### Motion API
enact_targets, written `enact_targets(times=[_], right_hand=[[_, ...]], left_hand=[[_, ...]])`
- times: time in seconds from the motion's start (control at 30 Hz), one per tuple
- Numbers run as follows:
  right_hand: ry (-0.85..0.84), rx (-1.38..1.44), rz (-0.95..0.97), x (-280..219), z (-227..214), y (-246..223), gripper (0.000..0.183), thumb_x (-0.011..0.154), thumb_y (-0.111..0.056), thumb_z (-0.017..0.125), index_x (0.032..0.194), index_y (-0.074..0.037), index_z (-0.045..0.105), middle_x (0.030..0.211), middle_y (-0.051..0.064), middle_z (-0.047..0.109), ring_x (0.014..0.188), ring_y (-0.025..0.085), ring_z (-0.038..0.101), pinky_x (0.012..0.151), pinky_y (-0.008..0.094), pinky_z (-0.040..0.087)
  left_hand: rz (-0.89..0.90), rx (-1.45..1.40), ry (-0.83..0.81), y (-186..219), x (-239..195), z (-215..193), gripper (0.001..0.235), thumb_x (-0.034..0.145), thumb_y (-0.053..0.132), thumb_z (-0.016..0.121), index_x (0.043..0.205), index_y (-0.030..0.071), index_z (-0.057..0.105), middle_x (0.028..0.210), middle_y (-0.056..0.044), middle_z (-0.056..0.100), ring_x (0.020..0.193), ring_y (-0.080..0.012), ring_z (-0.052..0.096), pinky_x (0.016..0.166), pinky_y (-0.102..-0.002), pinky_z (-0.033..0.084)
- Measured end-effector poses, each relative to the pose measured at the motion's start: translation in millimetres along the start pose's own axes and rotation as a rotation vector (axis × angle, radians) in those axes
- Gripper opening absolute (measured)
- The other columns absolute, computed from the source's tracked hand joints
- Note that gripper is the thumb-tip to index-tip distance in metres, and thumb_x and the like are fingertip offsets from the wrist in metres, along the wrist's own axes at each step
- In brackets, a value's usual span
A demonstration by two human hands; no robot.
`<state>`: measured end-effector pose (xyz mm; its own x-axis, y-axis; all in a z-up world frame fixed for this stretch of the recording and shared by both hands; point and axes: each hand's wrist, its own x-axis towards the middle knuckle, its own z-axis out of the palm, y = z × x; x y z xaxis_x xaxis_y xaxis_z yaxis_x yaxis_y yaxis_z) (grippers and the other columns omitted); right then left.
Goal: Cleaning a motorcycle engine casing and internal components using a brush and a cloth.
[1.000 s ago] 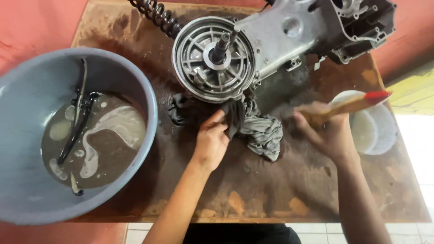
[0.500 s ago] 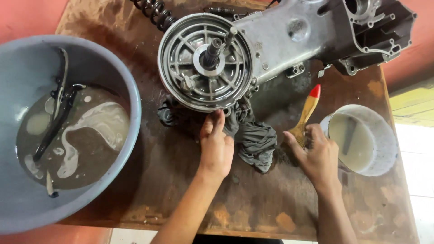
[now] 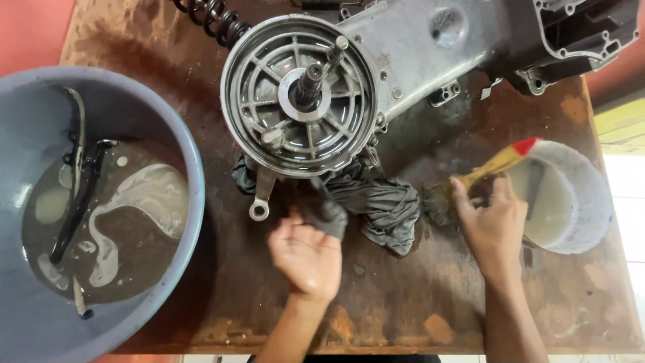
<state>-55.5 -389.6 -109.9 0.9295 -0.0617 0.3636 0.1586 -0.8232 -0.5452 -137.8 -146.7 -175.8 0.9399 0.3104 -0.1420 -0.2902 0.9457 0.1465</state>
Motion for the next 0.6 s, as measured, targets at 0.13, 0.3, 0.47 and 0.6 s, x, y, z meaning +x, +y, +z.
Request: enact_targets(times=[0.13, 0.3, 0.47, 0.6], right_hand=[[-0.012, -0.089, 0.021, -1, 1, -4, 0.036, 0.097, -0.026, 0.081, 0.104, 0.004, 0.063, 0.082, 0.018, 0.07, 0.067, 0.031, 0.067, 0.065, 0.041, 0.052], [0.011, -0.266, -0.021, 1, 0, -10, 0.037, 0.096, -0.029, 0.081, 0.102, 0.002, 0.062, 0.08, 0.02, 0.068, 0.069, 0.038, 0.066, 0.063, 0.047, 0.051], [-0.037, -0.259, -0.019, 2, -1, -9, 0.034, 0.093, -0.027, 0.08, 0.098, 0.001, 0.062, 0.079, 0.021, 0.068, 0.07, 0.042, 0.066, 0.064, 0.05, 0.05], [-0.084, -0.125, -0.055, -4, 7, -4, 0.031, 0.095, -0.022, 0.075, 0.104, 0.004, 0.06, 0.087, 0.022, 0.069, 0.077, 0.041, 0.066, 0.069, 0.049, 0.051]], left_hand=[[0.05, 0.332, -0.037, -19, -1, 46, 0.057, 0.094, 0.019, 0.047, 0.147, -0.002, 0.044, 0.147, -0.01, 0.055, 0.136, -0.0238, 0.054, 0.12, -0.04, 0.039], [0.371, 1.711, -0.332, -44, -2, 86, 0.072, 0.091, 0.027, 0.059, 0.15, -0.01, 0.039, 0.137, -0.03, 0.056, 0.127, -0.044, 0.058, 0.111, -0.046, 0.047], [0.632, 1.867, -0.447, -47, 6, 87, 0.081, 0.096, 0.032, 0.063, 0.153, -0.017, 0.033, 0.147, -0.038, 0.05, 0.133, -0.0514, 0.055, 0.113, -0.047, 0.046], [0.825, 2.052, -0.532, -38, 19, 85, 0.078, 0.092, 0.037, 0.069, 0.144, -0.015, 0.045, 0.128, -0.031, 0.063, 0.121, -0.0454, 0.064, 0.116, -0.054, 0.045]])
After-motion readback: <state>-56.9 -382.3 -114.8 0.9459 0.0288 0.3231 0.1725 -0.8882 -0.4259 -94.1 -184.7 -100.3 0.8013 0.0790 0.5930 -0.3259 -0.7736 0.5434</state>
